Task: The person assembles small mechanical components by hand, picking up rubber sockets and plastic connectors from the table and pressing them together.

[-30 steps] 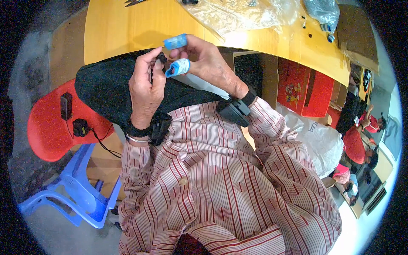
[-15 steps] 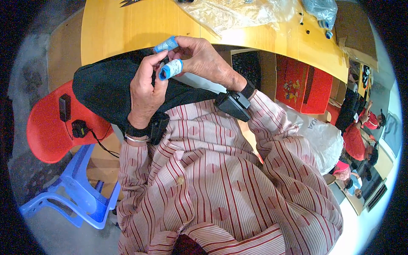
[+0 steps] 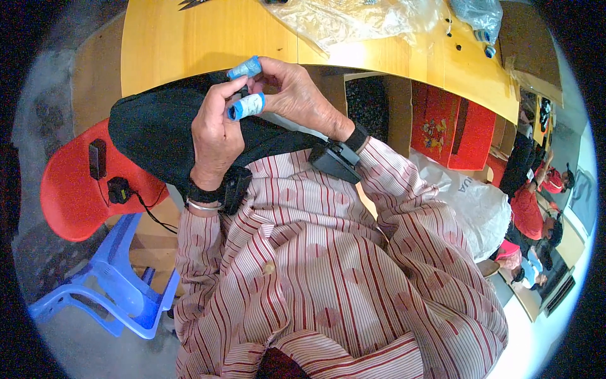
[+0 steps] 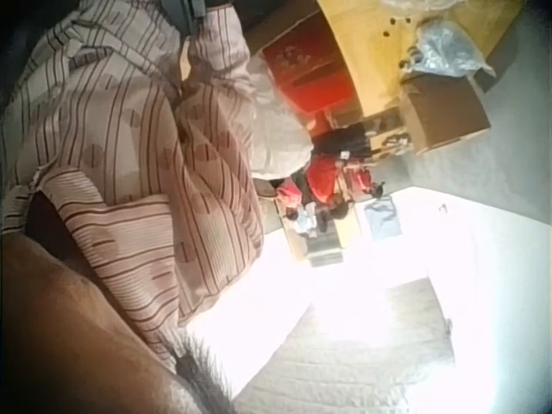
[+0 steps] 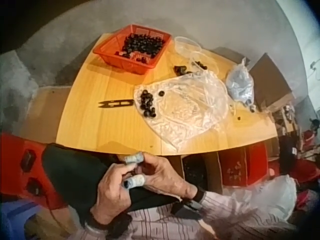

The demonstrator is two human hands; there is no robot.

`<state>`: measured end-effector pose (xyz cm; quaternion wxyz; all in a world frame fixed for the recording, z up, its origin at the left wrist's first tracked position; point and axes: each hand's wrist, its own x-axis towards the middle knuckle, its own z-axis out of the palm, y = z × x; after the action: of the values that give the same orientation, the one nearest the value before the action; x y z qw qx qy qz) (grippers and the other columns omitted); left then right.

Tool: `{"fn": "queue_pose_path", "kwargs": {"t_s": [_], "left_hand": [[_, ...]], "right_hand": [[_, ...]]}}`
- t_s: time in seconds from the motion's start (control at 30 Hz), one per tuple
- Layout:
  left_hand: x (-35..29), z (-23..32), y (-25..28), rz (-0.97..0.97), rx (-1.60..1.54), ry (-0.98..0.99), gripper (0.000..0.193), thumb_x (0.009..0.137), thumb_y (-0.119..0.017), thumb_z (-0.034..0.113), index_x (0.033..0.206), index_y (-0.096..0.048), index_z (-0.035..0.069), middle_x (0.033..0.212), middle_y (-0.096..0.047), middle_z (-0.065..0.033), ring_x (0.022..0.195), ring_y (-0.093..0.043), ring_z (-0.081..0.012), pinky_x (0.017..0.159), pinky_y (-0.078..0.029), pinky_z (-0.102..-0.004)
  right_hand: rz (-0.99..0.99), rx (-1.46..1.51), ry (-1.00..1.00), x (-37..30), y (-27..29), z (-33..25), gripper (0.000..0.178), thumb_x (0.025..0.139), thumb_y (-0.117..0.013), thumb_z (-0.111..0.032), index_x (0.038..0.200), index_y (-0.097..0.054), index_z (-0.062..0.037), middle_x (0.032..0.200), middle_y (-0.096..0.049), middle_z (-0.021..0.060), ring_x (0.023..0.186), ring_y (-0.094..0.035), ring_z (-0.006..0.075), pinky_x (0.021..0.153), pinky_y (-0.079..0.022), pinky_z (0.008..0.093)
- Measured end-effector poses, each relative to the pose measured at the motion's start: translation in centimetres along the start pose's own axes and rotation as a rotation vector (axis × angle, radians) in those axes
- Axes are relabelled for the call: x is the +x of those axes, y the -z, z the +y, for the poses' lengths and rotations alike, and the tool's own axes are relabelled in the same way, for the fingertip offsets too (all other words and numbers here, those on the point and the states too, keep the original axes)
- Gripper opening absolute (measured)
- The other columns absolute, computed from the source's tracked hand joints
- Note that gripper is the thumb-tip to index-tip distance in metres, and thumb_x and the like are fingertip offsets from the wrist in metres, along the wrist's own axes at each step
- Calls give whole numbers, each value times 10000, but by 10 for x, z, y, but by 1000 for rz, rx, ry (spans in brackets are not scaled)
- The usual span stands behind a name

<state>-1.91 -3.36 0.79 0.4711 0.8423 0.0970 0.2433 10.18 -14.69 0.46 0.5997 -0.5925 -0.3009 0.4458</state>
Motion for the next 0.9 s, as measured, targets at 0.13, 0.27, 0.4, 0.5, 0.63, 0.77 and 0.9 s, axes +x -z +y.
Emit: {"fn": "queue_pose_path", "kwargs": {"t_s": [0.13,0.27,0.4,0.5,0.63,0.77,0.9], "left_hand": [[2,2,0,49,3,-4,365,749,-428,-123,1059,-570,9,937,-594,-153,861,-622,-265,745,-488,-305],[3,2,3,67,-49,71,328,770,-450,-130,1026,-604,2,870,-613,-134,815,-626,-210,730,-482,-277],[2,1,2,132,-196,158,325,746,-433,-151,962,-627,-4,849,-619,-138,807,-642,-228,693,-496,-276],[4,2,4,132,-279,185,271,789,-461,-135,950,-635,-5,863,-648,-123,803,-647,-190,708,-489,-241],[3,0,5,97,-461,240,238,817,-476,-128,990,-604,-26,915,-644,-96,854,-619,-134,758,-477,-232],[5,-5,7,127,-801,351,373,812,-501,-121,1165,-452,-10,956,-614,-135,888,-609,-157,793,-476,-249],[10,-3,18,55,-1014,495,392,807,-571,-82,1160,-421,-2,929,-635,-140,866,-617,-155,770,-482,-241]], "right_hand": [[-6,-30,-49,-1,3,1,491,729,-746,-113,1179,-558,-57,993,-581,-42,889,-518,40,826,-456,216],[3,98,-69,1,-3,-3,337,757,-727,-125,1045,-590,-18,842,-589,-12,746,-552,52,639,-503,204],[-16,64,-41,3,-3,2,314,771,-705,-93,1050,-586,-9,840,-586,-13,725,-552,50,612,-483,189],[-1,109,-16,3,-8,-6,318,771,-709,-91,1064,-603,-29,851,-578,-28,750,-530,35,652,-464,190],[17,-8,85,7,-8,-3,328,745,-741,-123,1037,-616,-42,828,-562,-43,747,-499,17,647,-446,184],[25,-87,67,11,-9,-11,348,710,-775,-162,997,-618,-43,767,-520,-66,704,-460,12,616,-422,172],[15,-129,5,9,-12,-16,310,692,-791,-168,902,-599,-47,713,-464,-76,661,-411,18,573,-382,169]]}}
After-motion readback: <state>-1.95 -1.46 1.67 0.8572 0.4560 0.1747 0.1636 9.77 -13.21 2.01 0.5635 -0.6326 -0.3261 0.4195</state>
